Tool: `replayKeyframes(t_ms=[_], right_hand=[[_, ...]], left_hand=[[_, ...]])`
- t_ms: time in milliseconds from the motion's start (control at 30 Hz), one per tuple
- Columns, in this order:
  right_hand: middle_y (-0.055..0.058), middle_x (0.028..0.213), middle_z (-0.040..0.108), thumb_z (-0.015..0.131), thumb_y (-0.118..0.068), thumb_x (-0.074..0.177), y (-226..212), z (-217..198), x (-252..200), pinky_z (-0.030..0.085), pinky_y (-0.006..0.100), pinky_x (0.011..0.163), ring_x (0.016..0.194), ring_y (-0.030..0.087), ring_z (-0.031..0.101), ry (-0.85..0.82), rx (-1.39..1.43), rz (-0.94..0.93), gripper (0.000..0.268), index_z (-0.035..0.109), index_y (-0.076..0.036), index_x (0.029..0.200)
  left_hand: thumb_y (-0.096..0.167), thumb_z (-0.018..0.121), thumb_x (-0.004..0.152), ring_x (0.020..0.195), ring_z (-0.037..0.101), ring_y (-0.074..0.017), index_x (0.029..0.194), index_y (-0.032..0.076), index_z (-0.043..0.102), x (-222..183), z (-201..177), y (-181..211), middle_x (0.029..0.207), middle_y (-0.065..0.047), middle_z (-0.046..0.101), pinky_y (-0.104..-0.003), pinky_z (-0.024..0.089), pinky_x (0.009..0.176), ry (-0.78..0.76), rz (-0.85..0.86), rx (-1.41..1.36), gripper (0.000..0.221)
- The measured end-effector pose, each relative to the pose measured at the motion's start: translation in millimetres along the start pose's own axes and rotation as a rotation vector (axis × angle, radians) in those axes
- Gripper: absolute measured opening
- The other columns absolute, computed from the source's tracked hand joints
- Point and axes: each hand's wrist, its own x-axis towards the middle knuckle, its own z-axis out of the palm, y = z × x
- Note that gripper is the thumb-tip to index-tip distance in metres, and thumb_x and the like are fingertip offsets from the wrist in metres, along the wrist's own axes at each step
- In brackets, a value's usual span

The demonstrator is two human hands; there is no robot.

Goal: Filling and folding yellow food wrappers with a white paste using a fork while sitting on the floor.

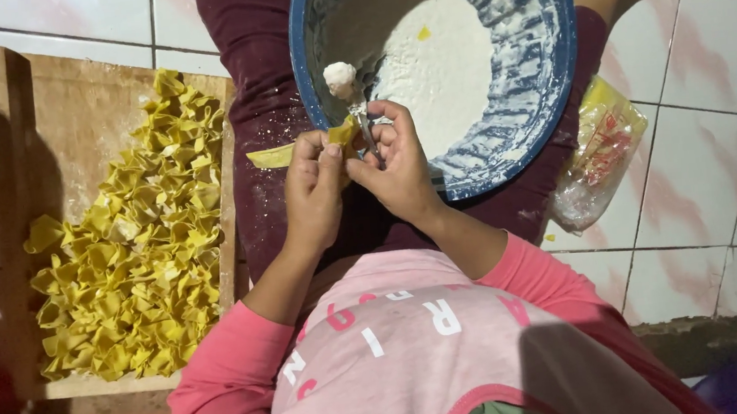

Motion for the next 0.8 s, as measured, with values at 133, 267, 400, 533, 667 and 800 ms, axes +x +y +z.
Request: replayKeyframes(t_ms=[133,267,400,533,667,800], right_hand=[[0.014,0.097,0.062,0.067,0.006,0.089,-7,6,0,0.054,0.022,0.063,0.072,0.01,0.061,0.022,0.02,0.012,0.064,0.035,-0.005,0.142],[0.014,0.093,0.065,0.059,0.008,0.088,3,-1,5,0.053,0.022,0.057,0.072,0.013,0.067,0.029,0.062,0.061,0.053,0.043,-0.004,0.137],[0.016,0.09,0.065,0.063,0.007,0.087,17,-12,7,0.055,0.024,0.055,0.069,0.018,0.069,0.034,0.213,0.157,0.052,0.045,-0.002,0.135],[0.016,0.088,0.066,0.064,0.008,0.086,19,-16,10,0.055,0.022,0.052,0.068,0.017,0.07,0.029,0.205,0.184,0.051,0.047,-0.001,0.134],[0.012,0.089,0.067,0.068,0.006,0.085,23,-22,15,0.057,0.024,0.062,0.075,0.015,0.068,-0.044,-0.022,0.176,0.055,0.048,-0.003,0.135],[0.009,0.09,0.064,0.075,0.003,0.081,32,-28,19,0.058,0.025,0.065,0.076,0.013,0.068,-0.044,-0.106,0.173,0.06,0.05,-0.004,0.135]], left_hand=[[0.015,0.048,0.109,0.066,0.057,-0.0078,0.11,0.007,0.052,-1,-12,-13,0.077,-0.004,0.062,-0.022,0.051,0.06,-0.024,0.035,0.144,0.009],[0.014,0.05,0.108,0.071,0.061,-0.0113,0.11,0.008,0.053,-2,-16,-3,0.081,-0.005,0.065,-0.026,0.053,0.066,0.014,0.028,0.143,0.007],[0.018,0.051,0.107,0.082,0.069,-0.0167,0.114,0.008,0.054,2,-33,1,0.091,-0.009,0.07,-0.035,0.059,0.08,0.098,-0.047,-0.078,0.013],[0.021,0.057,0.105,0.083,0.073,-0.0188,0.114,0.011,0.053,4,-87,-26,0.09,-0.01,0.071,-0.037,0.062,0.082,0.168,-0.084,-0.22,0.014],[0.023,0.062,0.102,0.074,0.071,-0.0121,0.106,0.015,0.055,-1,-83,2,0.077,0.0,0.068,-0.035,0.063,0.084,0.206,-0.143,-0.291,0.011],[0.018,0.071,0.098,0.073,0.071,-0.0168,0.114,0.01,0.056,-2,-69,8,0.081,-0.007,0.071,-0.039,0.063,0.083,0.204,-0.172,-0.232,0.024]])
